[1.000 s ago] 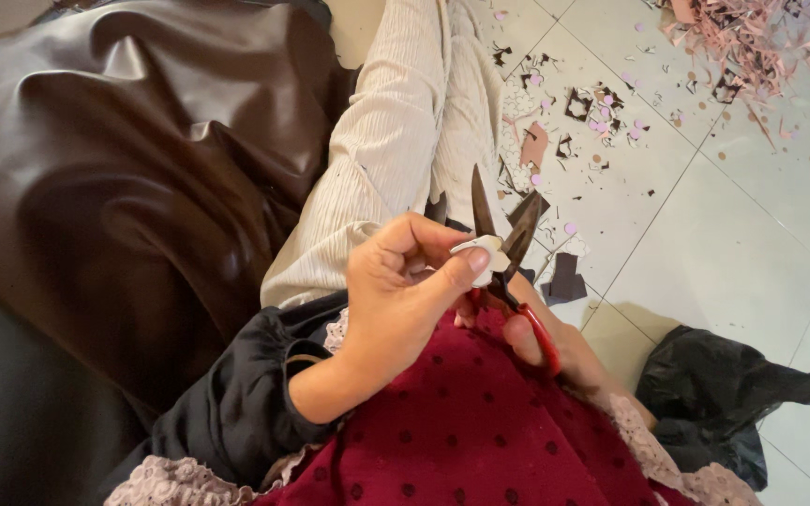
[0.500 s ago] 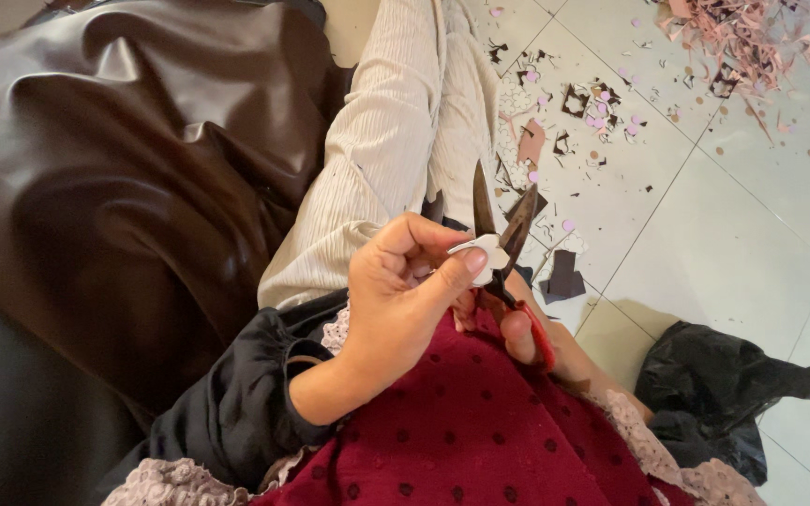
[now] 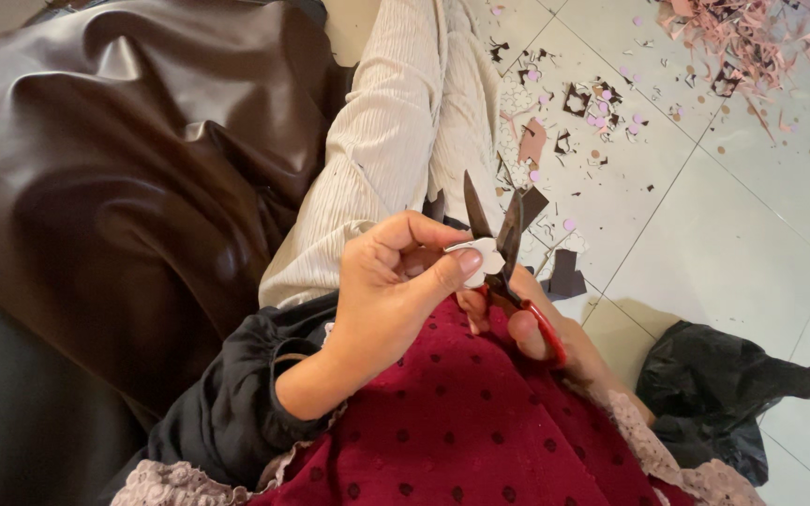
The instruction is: The person sits on the floor and uses red-handled scissors to cut a small white paper shape with a cloud-like outline. They trim the edges carefully, rotating the paper as needed, and discard small cut pieces onto the floor.
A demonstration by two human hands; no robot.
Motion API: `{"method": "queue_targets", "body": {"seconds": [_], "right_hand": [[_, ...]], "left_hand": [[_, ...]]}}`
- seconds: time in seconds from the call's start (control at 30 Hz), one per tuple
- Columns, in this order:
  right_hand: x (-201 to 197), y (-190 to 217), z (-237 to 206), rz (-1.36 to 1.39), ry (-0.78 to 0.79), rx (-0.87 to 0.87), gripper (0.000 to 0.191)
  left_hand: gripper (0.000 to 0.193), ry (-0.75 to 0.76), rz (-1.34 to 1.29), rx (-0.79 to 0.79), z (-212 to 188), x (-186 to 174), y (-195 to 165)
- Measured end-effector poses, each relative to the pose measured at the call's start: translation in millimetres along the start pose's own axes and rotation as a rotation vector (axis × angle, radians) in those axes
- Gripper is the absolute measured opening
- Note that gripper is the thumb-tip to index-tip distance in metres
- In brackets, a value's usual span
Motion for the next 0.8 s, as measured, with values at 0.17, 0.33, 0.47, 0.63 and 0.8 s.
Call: {"method": "queue_targets", "body": {"seconds": [0.17, 0.33, 0.47, 0.63, 0.8], "right_hand": [[4.3, 0.3, -6.6, 0.077, -0.116, 0.14, 0.114], [5.4, 6.7, -1.8, 0.033, -0.095, 0.088, 0.109], [6.0, 12.2, 3.7, 0.002, -0.032, 0.007, 0.098], [3.3, 18.4, 15.2, -0.106, -0.007, -0.036, 0.09], [-2.5, 19.5, 18.4, -0.162, -0.013, 0.002, 0.088]], "left_hand": [[0.011, 0.02, -0.123, -0.017, -0.5, 2.2, 0.3], [0.012, 0.017, -0.016, -0.003, 1.2, -1.8, -1.5], [0.012, -0.007, 0.09, -0.016, 2.5, -4.6, -3.4], [0.011, 0.014, 0.092, -0.012, 3.0, -4.8, -6.6], [0.012, -0.002, 0.147, -0.036, 4.1, -5.3, -9.8]]}}
Point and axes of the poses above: each hand's wrist, its own z-axis towards the middle knuckle, its own x-axis out of the palm, y = z × x, the point moved 1 cm from there along z, towards the middle knuckle, and after that the axes turned 4 degrees about y, right-handed, at the moved point
